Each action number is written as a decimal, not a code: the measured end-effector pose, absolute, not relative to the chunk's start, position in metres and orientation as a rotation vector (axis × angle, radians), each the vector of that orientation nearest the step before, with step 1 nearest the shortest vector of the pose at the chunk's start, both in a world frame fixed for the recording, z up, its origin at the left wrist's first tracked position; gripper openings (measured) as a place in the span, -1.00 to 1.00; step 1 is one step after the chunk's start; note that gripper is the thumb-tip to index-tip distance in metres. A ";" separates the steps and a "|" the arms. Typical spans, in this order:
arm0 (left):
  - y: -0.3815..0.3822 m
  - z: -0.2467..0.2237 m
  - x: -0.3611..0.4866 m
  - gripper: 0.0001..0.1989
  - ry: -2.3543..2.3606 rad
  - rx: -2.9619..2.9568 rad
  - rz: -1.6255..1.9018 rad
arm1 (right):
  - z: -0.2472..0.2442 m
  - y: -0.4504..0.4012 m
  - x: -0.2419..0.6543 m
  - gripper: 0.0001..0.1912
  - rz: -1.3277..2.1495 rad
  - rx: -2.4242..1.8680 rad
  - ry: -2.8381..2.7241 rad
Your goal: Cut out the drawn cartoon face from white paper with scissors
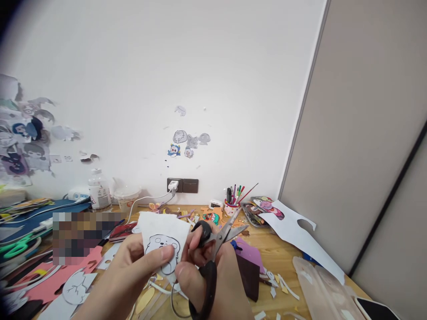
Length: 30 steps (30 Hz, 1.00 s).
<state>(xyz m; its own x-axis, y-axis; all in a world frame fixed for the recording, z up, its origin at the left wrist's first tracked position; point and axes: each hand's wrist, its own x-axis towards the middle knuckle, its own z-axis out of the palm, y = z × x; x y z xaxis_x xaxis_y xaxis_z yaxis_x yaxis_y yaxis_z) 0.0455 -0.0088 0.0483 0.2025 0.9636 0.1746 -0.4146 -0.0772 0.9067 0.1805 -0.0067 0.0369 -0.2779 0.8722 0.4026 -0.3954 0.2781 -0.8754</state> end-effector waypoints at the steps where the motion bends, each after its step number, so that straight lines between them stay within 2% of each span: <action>1: -0.008 0.048 0.045 -0.72 0.629 1.095 1.266 | 0.038 -0.008 0.181 -0.69 1.347 -0.484 -1.325; 5: -0.007 0.048 0.043 -0.77 0.570 1.104 1.246 | 0.041 -0.010 0.178 -0.67 1.345 -0.498 -1.276; 10: -0.013 0.047 0.053 -0.81 0.562 1.038 1.321 | 0.037 -0.008 0.168 -0.63 1.167 -0.470 -1.259; 20: 0.000 0.059 0.038 -0.81 0.629 0.849 1.481 | 0.038 -0.003 0.179 -0.71 0.978 -0.396 -1.226; 27: -0.004 0.061 0.039 -0.83 0.691 0.926 1.445 | 0.054 0.018 0.205 -0.75 0.795 -0.970 -1.336; 30: -0.004 0.060 0.038 -0.83 0.719 0.962 1.449 | 0.054 0.021 0.208 -0.77 0.741 -1.083 -1.418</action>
